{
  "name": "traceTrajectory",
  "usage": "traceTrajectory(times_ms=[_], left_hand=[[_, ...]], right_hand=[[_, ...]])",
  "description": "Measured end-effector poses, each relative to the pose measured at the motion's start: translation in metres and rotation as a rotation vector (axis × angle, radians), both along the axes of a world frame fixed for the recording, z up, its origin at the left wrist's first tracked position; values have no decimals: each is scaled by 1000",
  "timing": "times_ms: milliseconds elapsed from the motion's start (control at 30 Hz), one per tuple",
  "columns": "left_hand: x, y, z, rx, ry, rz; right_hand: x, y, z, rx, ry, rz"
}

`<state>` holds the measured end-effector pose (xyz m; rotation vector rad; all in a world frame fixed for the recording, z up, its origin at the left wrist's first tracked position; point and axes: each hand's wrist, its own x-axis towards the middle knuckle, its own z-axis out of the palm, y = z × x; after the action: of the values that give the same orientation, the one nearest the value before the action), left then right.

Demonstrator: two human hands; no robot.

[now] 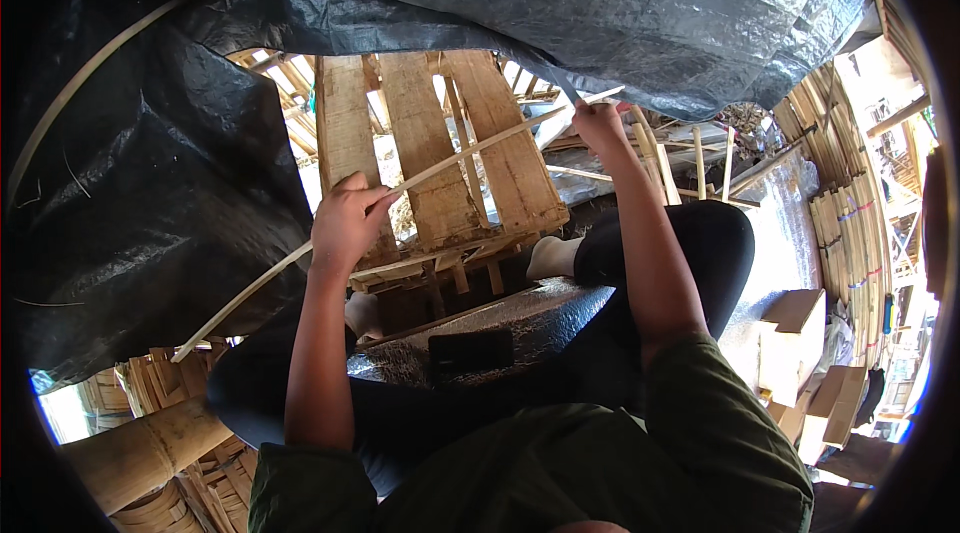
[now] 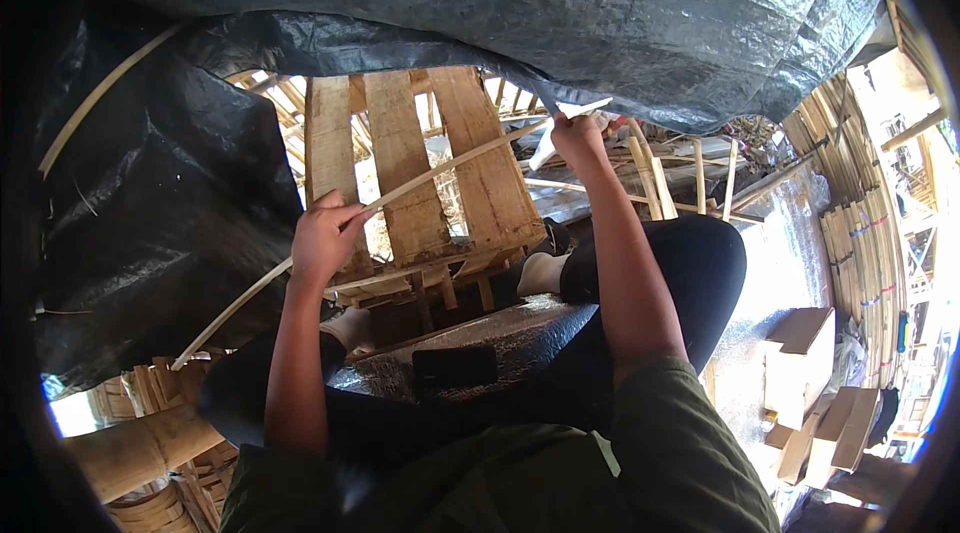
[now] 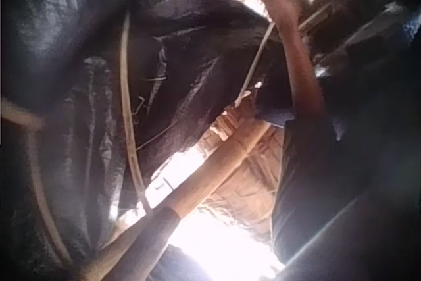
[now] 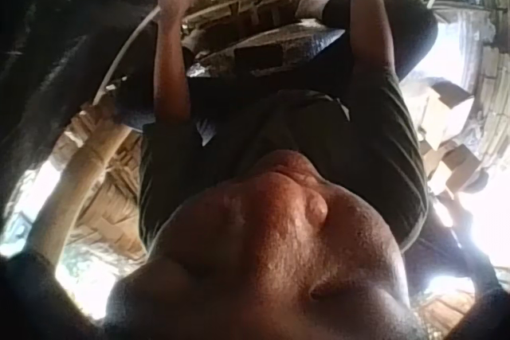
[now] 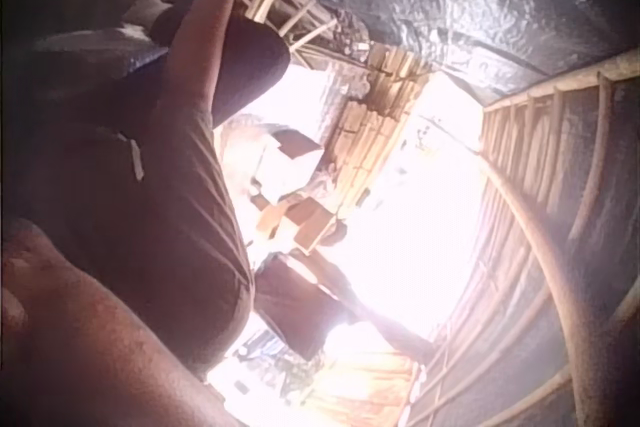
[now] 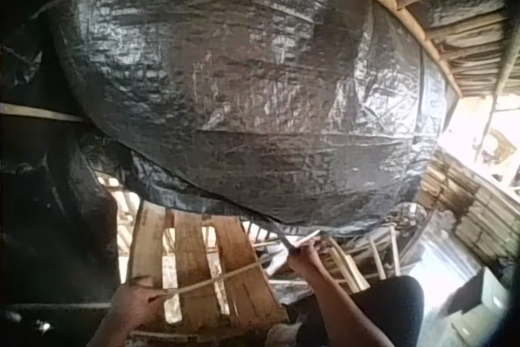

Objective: The person shaves a bamboo strip using a knife, rubs their hands together, and scrapes along the length of the bamboo strip with the knife.

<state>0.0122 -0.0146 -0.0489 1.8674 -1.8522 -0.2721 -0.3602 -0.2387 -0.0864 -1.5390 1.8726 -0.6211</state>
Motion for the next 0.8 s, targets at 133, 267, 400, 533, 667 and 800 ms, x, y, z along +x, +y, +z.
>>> traceTrajectory(times_ms=[133,267,400,533,667,800], left_hand=[[-1,2,-2,-4,-75,4],[-2,2,-3,2,-70,-9],[-1,1,-4,-9,-63,-27],[0,0,-3,16,-70,-31],[-4,1,-3,-73,-35,-47],[-8,3,-2,-33,-43,-16]], right_hand=[[3,-5,-9,82,-13,-60],[5,-7,-25,147,-53,-135],[5,-6,-35,114,2,-129],[14,10,-19,162,-88,-164],[44,38,7,212,-27,9],[55,41,15,227,-51,51]])
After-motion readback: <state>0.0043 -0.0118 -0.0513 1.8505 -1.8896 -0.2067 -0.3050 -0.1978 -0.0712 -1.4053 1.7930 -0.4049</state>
